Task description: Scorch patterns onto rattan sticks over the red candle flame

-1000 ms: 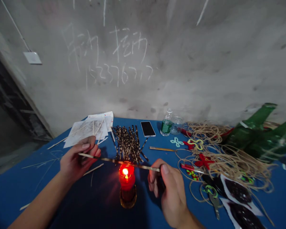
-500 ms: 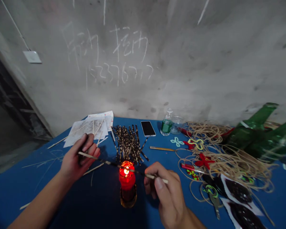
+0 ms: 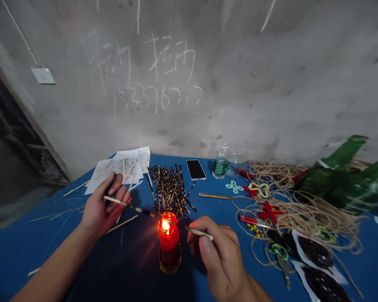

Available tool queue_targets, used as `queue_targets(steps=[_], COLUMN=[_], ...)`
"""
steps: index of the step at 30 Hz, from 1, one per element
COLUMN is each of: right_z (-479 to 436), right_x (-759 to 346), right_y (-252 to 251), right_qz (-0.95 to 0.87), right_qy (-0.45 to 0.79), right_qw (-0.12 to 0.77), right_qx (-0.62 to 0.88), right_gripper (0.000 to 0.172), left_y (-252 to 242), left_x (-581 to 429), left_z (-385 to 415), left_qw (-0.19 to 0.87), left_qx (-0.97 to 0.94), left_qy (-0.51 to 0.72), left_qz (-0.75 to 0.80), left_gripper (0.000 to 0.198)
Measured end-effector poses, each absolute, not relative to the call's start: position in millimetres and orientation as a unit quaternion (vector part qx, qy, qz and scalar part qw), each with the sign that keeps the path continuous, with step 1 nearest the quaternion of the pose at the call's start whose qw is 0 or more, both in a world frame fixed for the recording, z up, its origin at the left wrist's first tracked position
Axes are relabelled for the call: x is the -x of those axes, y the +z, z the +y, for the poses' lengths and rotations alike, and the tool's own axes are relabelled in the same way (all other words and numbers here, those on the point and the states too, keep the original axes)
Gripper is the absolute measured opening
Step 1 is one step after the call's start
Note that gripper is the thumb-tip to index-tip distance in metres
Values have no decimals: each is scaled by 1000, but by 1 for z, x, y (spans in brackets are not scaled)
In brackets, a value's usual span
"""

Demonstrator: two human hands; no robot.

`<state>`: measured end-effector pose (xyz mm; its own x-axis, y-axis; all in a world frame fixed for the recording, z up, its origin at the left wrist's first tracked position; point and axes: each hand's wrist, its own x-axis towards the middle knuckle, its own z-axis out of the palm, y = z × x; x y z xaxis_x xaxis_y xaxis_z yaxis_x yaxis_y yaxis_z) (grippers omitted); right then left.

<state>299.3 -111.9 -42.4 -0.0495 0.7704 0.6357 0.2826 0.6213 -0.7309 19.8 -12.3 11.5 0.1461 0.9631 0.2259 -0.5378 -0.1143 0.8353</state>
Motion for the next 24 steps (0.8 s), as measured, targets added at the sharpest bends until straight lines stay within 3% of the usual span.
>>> queue_targets(steps=[4, 13, 24], right_z=[-114, -113, -112], right_x=[-300, -300, -298], right_y=[-33, -36, -34], right_qz=[-686, -712, -722], right_qy=[211, 192, 185], right_qw=[600, 579, 564], right_qx=[354, 348, 354], right_gripper=[42, 28, 24], left_y=[13, 16, 18], left_x=[-17, -15, -17], left_z=[-10, -6, -6], left_qw=[627, 630, 603], left_qx=[-432, -411, -395], left_qy=[604, 615, 649], left_qz=[235, 235, 245], left_gripper=[47, 47, 46])
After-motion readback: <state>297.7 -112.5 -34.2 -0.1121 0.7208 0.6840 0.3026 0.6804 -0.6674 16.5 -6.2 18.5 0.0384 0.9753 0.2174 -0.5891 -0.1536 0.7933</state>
